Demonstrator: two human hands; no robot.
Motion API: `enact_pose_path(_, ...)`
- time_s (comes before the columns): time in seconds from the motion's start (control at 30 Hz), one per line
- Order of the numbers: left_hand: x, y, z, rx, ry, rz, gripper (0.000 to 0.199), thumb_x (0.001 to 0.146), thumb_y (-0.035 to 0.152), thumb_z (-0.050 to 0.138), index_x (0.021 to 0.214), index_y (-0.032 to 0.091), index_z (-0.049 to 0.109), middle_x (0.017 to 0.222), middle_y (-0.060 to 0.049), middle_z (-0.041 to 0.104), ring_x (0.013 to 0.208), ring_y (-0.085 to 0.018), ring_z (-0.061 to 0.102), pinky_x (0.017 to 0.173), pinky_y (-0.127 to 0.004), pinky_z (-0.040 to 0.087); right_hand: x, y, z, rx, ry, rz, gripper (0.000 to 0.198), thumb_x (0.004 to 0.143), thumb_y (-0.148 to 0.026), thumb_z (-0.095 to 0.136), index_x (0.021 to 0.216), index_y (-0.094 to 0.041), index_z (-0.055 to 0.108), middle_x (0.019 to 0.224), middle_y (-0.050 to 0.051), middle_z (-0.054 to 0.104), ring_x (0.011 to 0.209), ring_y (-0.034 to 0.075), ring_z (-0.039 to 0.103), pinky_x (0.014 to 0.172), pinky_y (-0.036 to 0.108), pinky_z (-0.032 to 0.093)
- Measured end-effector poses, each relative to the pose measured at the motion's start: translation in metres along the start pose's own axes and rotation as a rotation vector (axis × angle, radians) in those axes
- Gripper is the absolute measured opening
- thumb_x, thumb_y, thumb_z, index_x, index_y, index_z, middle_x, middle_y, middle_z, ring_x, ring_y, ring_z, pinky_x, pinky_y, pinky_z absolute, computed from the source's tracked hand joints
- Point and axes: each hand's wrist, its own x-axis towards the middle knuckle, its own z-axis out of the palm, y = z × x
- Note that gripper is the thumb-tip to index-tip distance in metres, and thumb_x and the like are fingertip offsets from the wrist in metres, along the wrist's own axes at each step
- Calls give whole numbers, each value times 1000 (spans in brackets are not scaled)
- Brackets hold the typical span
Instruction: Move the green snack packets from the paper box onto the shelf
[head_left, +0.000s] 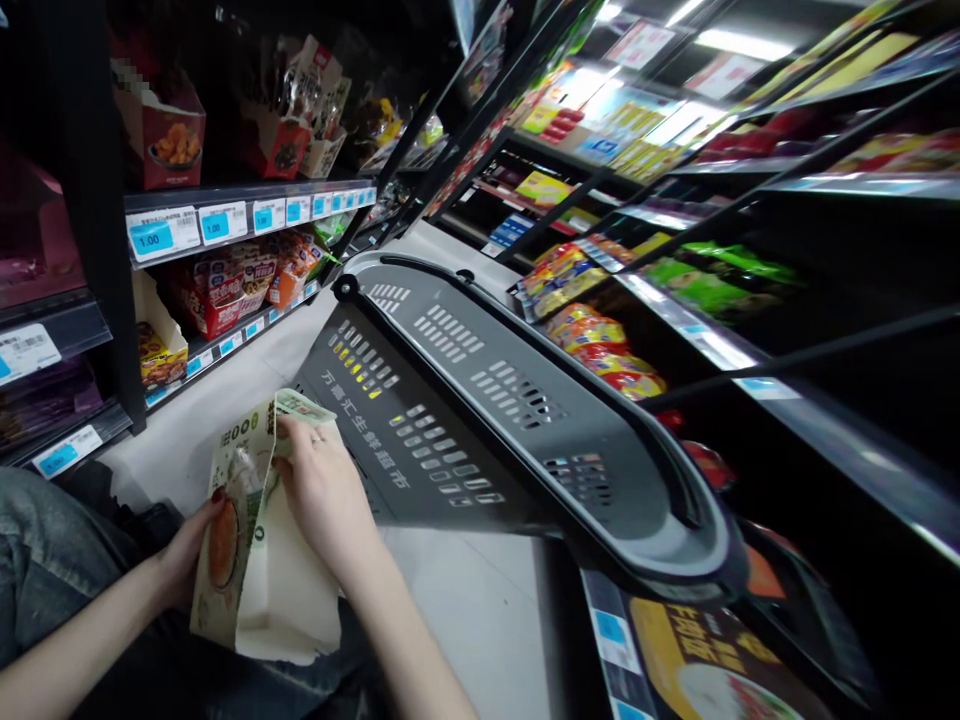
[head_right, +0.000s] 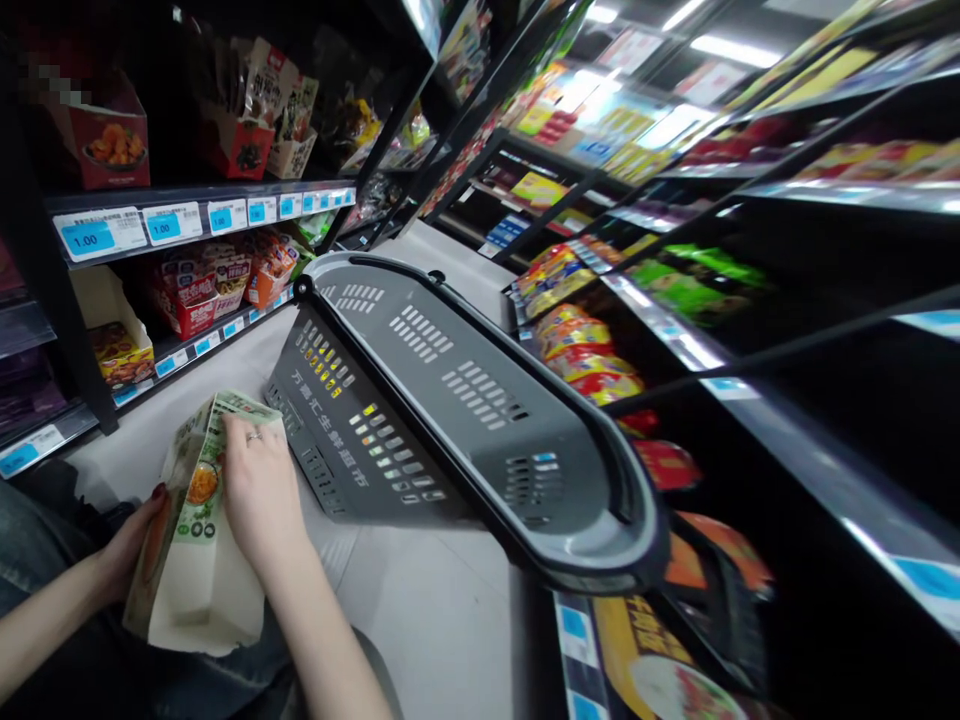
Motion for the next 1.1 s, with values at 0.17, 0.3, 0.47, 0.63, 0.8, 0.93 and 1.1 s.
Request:
enact_pose_path(0.17, 0, -1, -1, -17, 3, 16, 46, 85, 42, 52, 106, 5, 69, 99, -17, 75, 119, -32, 60, 111, -44, 35, 3, -10, 5, -53, -131, 0, 21, 89, -24, 45, 101, -18, 62, 99, 5, 58, 89, 10, 41, 75, 24, 24)
enact_pose_path(0.3, 0, 0, 0, -27, 36, 49, 48, 83, 41, 56, 110, 3, 66, 101, -17, 75, 124, -32, 56, 112, -45, 33, 4, -12, 5, -24, -172, 22, 21, 90, -30, 45, 95, -21, 63, 103, 3, 55, 90, 10, 39, 74, 24, 20)
enact_pose_path(0.47, 0, 0, 0, -13, -34, 0, 62, 81, 48, 57, 121, 0, 60, 106, -19, 73, 124, -36, 55, 112, -49, 32, 3, -7, 7, -86, -82, 16, 23, 91, -26, 42, 94, -25, 64, 106, 4, 52, 94, 10, 36, 79, 25, 19)
enact_pose_path(0.63, -1, -2, -1, -21, -41, 33, 61, 83, 47, 57, 129, 7, 56, 107, -15, 74, 119, -32, 60, 114, -43, 30, 2, -8, 10, -130, -24, 2, 24, 92, -28, 41, 97, -25, 64, 107, 5, 52, 92, 12, 34, 78, 27, 19)
enact_pose_path(0.8, 0, -2, 0, -35, -11, 8, 60, 86, 47, 52, 133, 9, 53, 106, -13, 75, 116, -32, 62, 113, -44, 31, 4, -12, 10, -93, -60, -15, 22, 92, -24, 40, 93, -19, 61, 104, 4, 56, 91, 12, 36, 76, 26, 18)
enact_pose_path(0.93, 0, -2, -2, 1, 3, -50, 61, 88, 48, 47, 126, 2, 57, 103, -16, 75, 118, -32, 60, 113, -43, 32, 8, -10, 8, -72, -121, 35, 18, 90, -15, 41, 88, -15, 59, 91, 5, 58, 86, 11, 36, 74, 25, 18)
enact_pose_path(1.1, -1, -3, -1, -31, -23, -25, 61, 83, 48, 56, 122, 1, 60, 105, -17, 74, 123, -33, 56, 115, -43, 29, 3, -6, -9, 19, -178, 61, 23, 92, -26, 45, 81, -17, 63, 83, 3, 59, 84, 9, 36, 75, 23, 18)
